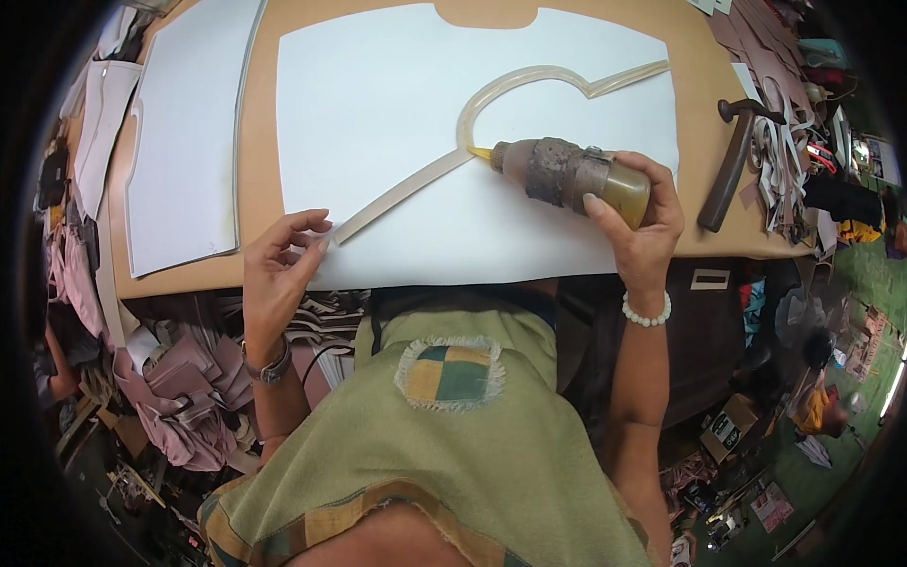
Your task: The person applies adhesive to a leather strip using a squeeze bottle and attaches it to the curved edge of a large white leather piece, pressing it firmly and hammering it into place.
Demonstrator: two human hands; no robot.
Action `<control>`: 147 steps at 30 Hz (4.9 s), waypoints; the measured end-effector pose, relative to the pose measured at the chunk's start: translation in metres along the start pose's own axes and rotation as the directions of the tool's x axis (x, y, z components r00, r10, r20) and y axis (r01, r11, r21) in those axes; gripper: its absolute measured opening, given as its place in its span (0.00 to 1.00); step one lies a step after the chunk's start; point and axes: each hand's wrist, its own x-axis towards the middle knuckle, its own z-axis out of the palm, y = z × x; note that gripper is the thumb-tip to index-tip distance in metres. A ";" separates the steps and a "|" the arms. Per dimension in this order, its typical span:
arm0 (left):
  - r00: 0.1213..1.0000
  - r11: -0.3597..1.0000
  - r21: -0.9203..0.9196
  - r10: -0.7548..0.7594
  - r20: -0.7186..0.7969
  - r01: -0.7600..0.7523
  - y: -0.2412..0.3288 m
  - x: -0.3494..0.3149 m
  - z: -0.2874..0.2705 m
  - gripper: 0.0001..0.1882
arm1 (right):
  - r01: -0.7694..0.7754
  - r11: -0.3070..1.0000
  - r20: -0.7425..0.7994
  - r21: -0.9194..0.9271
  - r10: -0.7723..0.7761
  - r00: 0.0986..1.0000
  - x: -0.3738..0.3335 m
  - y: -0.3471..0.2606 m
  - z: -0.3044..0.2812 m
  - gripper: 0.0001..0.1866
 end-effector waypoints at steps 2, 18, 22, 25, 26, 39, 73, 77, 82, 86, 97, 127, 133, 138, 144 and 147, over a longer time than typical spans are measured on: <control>1.000 1.000 -0.006 0.006 0.013 -0.006 0.002 0.000 0.001 0.14 | 0.018 1.000 -0.021 -0.022 -0.018 1.000 -0.007 -0.001 0.003 0.25; 0.999 0.997 -0.073 -0.024 -0.036 0.021 -0.013 0.002 -0.016 0.13 | 0.065 0.992 0.112 0.109 -0.078 0.991 -0.062 -0.013 0.085 0.26; 0.998 0.997 -0.072 -0.015 -0.065 0.011 -0.016 0.000 -0.023 0.13 | 0.081 0.990 0.152 0.120 -0.099 0.983 -0.070 -0.013 0.101 0.27; 0.996 0.998 -0.047 -0.040 -0.085 0.036 -0.019 -0.004 -0.028 0.14 | -0.051 0.982 0.137 0.184 0.025 0.990 -0.072 -0.017 0.107 0.26; 0.995 0.998 -0.055 -0.038 -0.096 0.033 -0.020 -0.005 -0.030 0.14 | -0.148 0.964 0.135 0.220 0.120 0.984 -0.070 -0.021 0.104 0.26; 0.985 0.968 0.223 0.142 -0.093 -0.119 0.022 0.027 -0.039 0.13 | -0.072 -0.136 0.089 0.988 0.124 0.988 0.020 0.002 -0.016 0.30; 0.802 0.731 0.335 0.516 0.299 -0.595 0.135 0.175 0.195 0.25 | 0.077 0.832 -0.661 -0.549 -0.489 0.569 0.075 0.015 -0.056 0.47; 0.821 0.928 -0.270 0.358 0.446 -0.258 0.165 0.178 0.153 0.28 | 0.249 0.847 -0.502 -0.469 -0.488 0.714 0.056 -0.006 -0.035 0.28; 0.711 0.907 -0.410 0.352 0.608 -0.098 0.189 0.169 0.121 0.27 | 0.577 0.310 0.055 -0.756 -0.848 0.527 0.053 -0.028 -0.008 0.23; 0.684 0.908 -0.414 0.345 0.643 -0.068 0.192 0.163 0.118 0.26 | 0.647 -0.022 0.376 -0.762 -0.828 0.415 0.057 -0.027 0.005 0.17; 0.674 0.929 -0.368 0.300 0.675 -0.045 0.181 0.168 0.120 0.29 | 0.704 -0.202 0.560 -0.680 -0.764 0.321 0.079 -0.026 0.020 0.05; 0.632 0.249 0.610 0.533 0.562 -0.753 0.000 -0.023 0.149 0.30 | 0.788 -0.036 0.564 -0.614 -0.719 0.406 0.073 -0.017 0.064 0.07; 0.623 0.273 0.573 0.499 0.602 -0.773 -0.015 -0.063 0.142 0.30 | 0.709 0.145 0.452 -0.690 -0.679 0.578 0.020 -0.003 0.059 0.08; 0.609 0.254 0.585 0.567 0.555 -0.770 -0.016 -0.057 0.146 0.32 | 0.660 0.187 0.432 -0.728 -0.622 0.653 0.015 0.001 0.050 0.09; 0.598 0.281 0.543 0.543 0.590 -0.791 0.000 -0.045 0.147 0.38 | 0.658 0.180 0.453 -0.731 -0.592 0.666 0.035 0.009 0.043 0.10; 0.626 0.498 0.380 0.611 0.485 -0.780 0.003 -0.038 0.134 0.36 | 0.658 0.208 0.457 -0.724 -0.570 0.683 0.041 0.009 0.046 0.10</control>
